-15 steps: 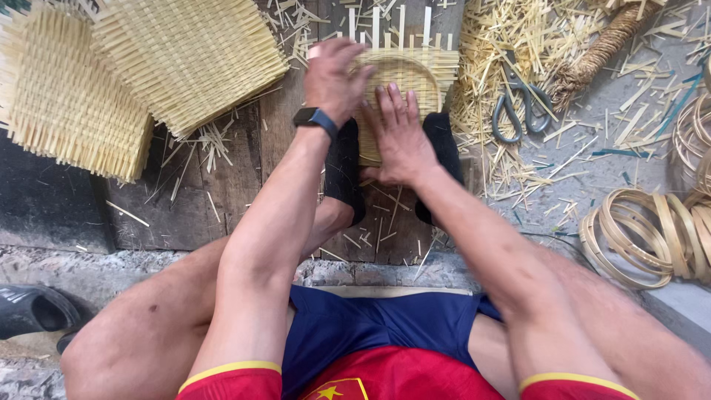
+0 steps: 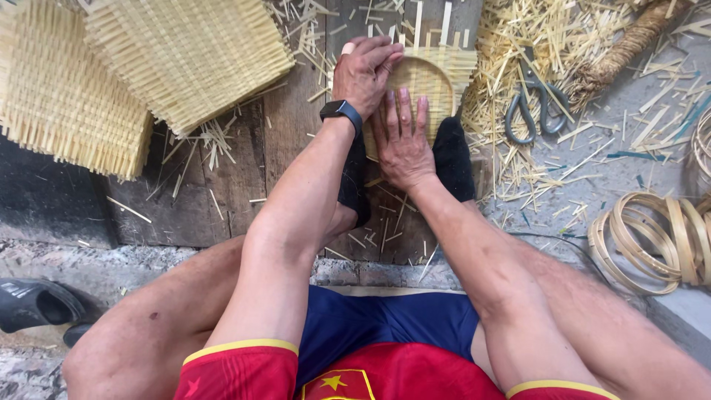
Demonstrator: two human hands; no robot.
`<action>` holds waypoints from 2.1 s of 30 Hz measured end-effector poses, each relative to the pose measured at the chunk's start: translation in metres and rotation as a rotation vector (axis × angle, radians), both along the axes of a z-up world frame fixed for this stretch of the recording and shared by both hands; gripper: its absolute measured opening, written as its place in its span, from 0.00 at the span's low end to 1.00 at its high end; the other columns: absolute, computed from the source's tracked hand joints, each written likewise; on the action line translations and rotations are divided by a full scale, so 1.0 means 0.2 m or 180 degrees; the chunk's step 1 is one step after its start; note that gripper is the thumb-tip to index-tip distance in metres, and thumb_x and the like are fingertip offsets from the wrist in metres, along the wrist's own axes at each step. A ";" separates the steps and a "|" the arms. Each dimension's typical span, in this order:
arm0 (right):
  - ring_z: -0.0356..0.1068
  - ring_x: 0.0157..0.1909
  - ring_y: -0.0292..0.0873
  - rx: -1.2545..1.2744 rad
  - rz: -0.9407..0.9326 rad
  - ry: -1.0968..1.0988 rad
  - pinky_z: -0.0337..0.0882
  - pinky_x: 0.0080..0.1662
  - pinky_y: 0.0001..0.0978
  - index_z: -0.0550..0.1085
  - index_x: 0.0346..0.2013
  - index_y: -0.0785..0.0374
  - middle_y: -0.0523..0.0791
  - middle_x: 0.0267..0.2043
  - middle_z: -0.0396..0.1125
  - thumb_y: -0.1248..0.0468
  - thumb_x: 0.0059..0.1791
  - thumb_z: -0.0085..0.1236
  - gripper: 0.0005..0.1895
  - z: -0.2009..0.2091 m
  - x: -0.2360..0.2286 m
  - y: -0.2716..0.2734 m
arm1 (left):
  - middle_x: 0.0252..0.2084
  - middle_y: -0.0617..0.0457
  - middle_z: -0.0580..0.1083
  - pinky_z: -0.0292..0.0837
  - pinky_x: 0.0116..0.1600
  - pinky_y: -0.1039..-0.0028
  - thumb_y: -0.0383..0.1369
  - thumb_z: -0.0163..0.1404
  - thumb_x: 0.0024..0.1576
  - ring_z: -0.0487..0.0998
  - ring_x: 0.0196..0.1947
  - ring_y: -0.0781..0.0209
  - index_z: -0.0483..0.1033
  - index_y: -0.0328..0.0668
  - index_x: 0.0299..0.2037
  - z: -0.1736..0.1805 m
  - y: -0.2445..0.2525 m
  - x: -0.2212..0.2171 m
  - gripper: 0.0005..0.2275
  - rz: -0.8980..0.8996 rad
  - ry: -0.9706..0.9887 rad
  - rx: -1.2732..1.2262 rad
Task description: The person sits on the floor and repeatedly places a circular bamboo frame over a square woven bamboo mat, then uses shears to trim the excess bamboo strips flush with the frame. The person repeats this process for multiple mats.
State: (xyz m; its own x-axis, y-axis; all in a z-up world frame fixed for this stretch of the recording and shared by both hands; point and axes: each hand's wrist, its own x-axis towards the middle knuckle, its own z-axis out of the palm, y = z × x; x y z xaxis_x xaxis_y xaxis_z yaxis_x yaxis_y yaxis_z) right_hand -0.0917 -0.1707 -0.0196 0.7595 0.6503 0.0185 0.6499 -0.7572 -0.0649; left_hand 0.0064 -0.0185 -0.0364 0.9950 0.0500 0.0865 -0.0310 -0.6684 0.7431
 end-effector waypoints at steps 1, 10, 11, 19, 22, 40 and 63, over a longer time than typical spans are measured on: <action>0.35 0.80 0.68 -0.0046 -0.0011 -0.0005 0.38 0.74 0.71 0.56 0.77 0.73 0.63 0.78 0.42 0.60 0.58 0.43 0.34 -0.01 -0.01 -0.01 | 0.52 0.54 0.80 0.75 0.58 0.63 0.42 0.57 0.60 0.76 0.56 0.50 0.85 0.53 0.46 -0.01 0.00 -0.01 0.10 -0.0020 -0.0037 0.0033; 0.39 0.79 0.63 0.0049 -0.0122 0.0290 0.39 0.73 0.66 0.58 0.75 0.67 0.60 0.75 0.44 0.51 0.47 0.57 0.45 0.10 0.06 0.04 | 0.49 0.56 0.81 0.77 0.57 0.65 0.42 0.53 0.63 0.79 0.52 0.57 0.84 0.52 0.44 -0.09 0.01 0.03 0.10 -0.0119 0.0350 0.0014; 0.40 0.78 0.62 -0.0069 -0.0151 0.0517 0.41 0.72 0.66 0.59 0.74 0.66 0.59 0.74 0.44 0.51 0.41 0.60 0.49 0.14 0.08 0.04 | 0.48 0.56 0.80 0.78 0.56 0.65 0.43 0.53 0.63 0.79 0.52 0.56 0.84 0.51 0.44 -0.08 0.01 0.03 0.10 -0.0172 0.0323 0.0039; 0.67 0.64 0.53 0.1874 -0.0608 0.0366 0.64 0.64 0.48 0.76 0.58 0.60 0.48 0.55 0.74 0.56 0.59 0.62 0.16 0.10 0.52 -0.18 | 0.48 0.53 0.76 0.80 0.45 0.64 0.39 0.51 0.64 0.78 0.48 0.46 0.82 0.46 0.42 -0.01 0.02 0.03 0.09 -0.0388 -0.0008 0.0292; 0.75 0.49 0.48 0.2541 -0.1111 0.1042 0.72 0.53 0.39 0.80 0.48 0.62 0.48 0.44 0.76 0.59 0.58 0.59 0.10 -0.01 0.63 -0.18 | 0.42 0.53 0.77 0.79 0.44 0.64 0.38 0.53 0.65 0.80 0.41 0.51 0.82 0.43 0.42 -0.03 0.04 0.06 0.09 -0.0372 0.0393 -0.0016; 0.70 0.32 0.59 0.1145 -0.3062 0.2811 0.69 0.41 0.54 0.77 0.26 0.69 0.56 0.25 0.68 0.40 0.58 0.23 0.43 -0.32 0.60 -0.17 | 0.21 0.60 0.76 0.64 0.27 0.79 0.40 0.64 0.53 0.68 0.21 0.75 0.86 0.36 0.29 -0.24 0.09 0.15 0.12 0.0488 0.1696 -0.1838; 0.76 0.50 0.56 -0.0198 -0.1947 0.2343 0.74 0.56 0.48 0.81 0.47 0.61 0.54 0.48 0.76 0.50 0.50 0.61 0.19 0.09 0.41 -1.45 | 0.42 0.45 0.72 0.69 0.52 0.58 0.23 0.57 0.39 0.75 0.47 0.43 0.71 0.43 0.43 0.35 -0.13 -0.55 0.19 -0.1623 -0.0460 0.1457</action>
State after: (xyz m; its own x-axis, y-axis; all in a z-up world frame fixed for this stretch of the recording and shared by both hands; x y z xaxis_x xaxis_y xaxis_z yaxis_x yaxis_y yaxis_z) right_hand -0.0099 -0.4616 -0.0020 0.7752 0.1209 -0.6201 -0.0470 -0.9677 -0.2475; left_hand -0.1045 -0.0446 0.0337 0.8615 -0.4932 0.1207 -0.5015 -0.7890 0.3549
